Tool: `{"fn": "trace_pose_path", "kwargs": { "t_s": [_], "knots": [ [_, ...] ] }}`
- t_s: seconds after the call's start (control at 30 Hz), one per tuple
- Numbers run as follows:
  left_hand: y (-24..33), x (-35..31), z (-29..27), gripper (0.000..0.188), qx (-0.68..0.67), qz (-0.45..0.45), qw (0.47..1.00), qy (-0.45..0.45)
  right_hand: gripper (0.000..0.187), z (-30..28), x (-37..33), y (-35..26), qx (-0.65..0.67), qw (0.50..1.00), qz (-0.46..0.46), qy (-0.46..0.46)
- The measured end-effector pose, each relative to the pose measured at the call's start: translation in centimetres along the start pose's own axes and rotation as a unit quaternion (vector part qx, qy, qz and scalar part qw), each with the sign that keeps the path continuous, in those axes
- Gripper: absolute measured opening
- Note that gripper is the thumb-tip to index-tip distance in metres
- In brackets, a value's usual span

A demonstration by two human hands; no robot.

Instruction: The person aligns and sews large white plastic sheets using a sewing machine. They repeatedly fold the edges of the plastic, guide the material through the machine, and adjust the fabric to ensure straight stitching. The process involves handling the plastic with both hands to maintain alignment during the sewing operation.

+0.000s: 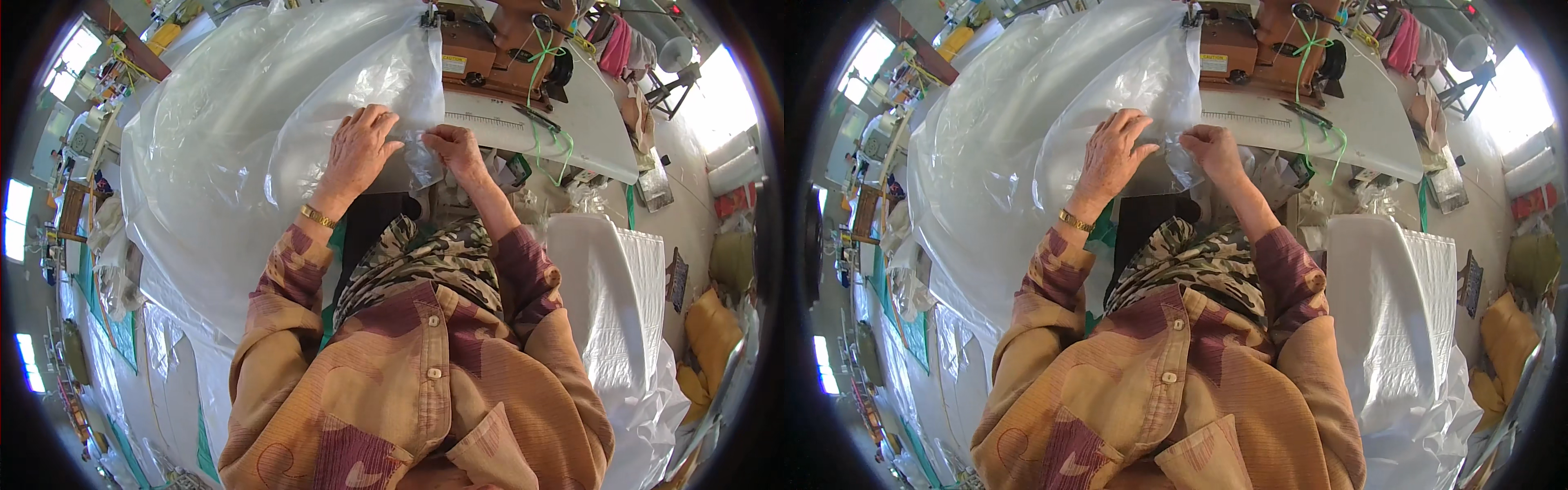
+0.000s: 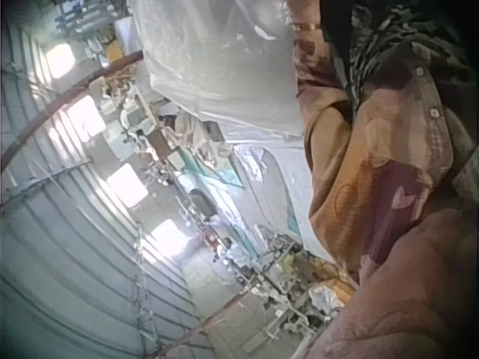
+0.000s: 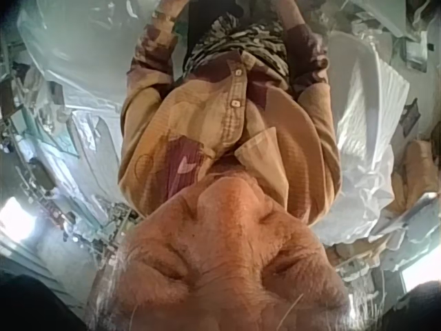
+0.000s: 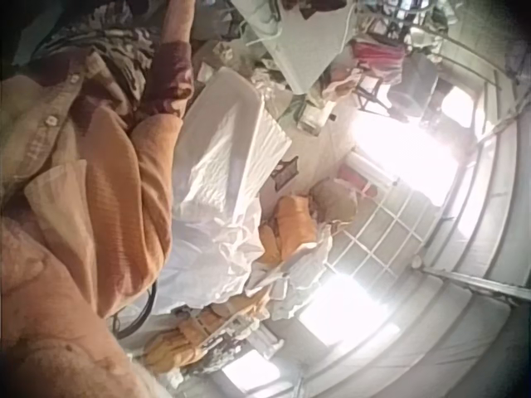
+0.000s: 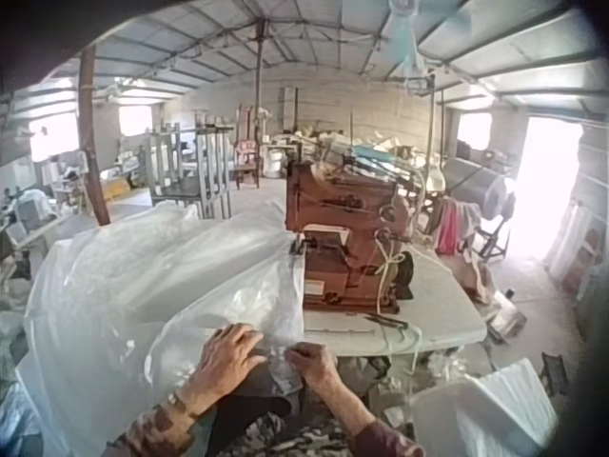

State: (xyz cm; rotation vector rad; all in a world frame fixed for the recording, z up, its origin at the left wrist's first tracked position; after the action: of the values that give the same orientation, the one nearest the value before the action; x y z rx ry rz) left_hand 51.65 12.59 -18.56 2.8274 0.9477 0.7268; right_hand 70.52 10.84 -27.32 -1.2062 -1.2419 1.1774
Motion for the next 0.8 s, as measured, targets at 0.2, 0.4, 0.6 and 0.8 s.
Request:
{"fn": "trace_pose_path", "kwargs": {
  "t_s": [0.2,0.4,0.6,0.8],
  "knots": [
    [-1.1,0.1,-0.1,0.045,0.061,-0.042,0.997,-0.016,0.018,1.7,-1.3,-4.4,-0.035,0.997,-0.02,-0.063],
    [-3.2,1.3,0.0,0.02,0.065,-0.08,0.994,-0.031,0.011,2.3,-1.2,-6.6,0.064,0.985,-0.084,-0.135],
    [-4.5,1.3,-3.1,0.02,-0.106,-0.078,0.99,0.047,0.013,2.1,-1.2,-8.1,0.085,0.985,-0.074,-0.128],
    [-3.0,1.0,-1.6,0.032,-0.169,-0.032,0.985,0.027,0.017,2.7,-1.5,-9.6,0.09,0.981,-0.052,-0.164]
  ]
}}
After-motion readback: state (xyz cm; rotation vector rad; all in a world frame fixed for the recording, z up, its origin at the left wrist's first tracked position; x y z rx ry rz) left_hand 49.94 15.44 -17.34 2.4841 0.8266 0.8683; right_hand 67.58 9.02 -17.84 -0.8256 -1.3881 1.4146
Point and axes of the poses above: each hand's wrist, its own x-axis towards the middle knuckle, its own z-axis out of the palm, y = z × x, the point moved 4 cm from there along x, towards the middle knuckle, and after that the axes turned 9 degrees about -y, right-handed, at the moved point
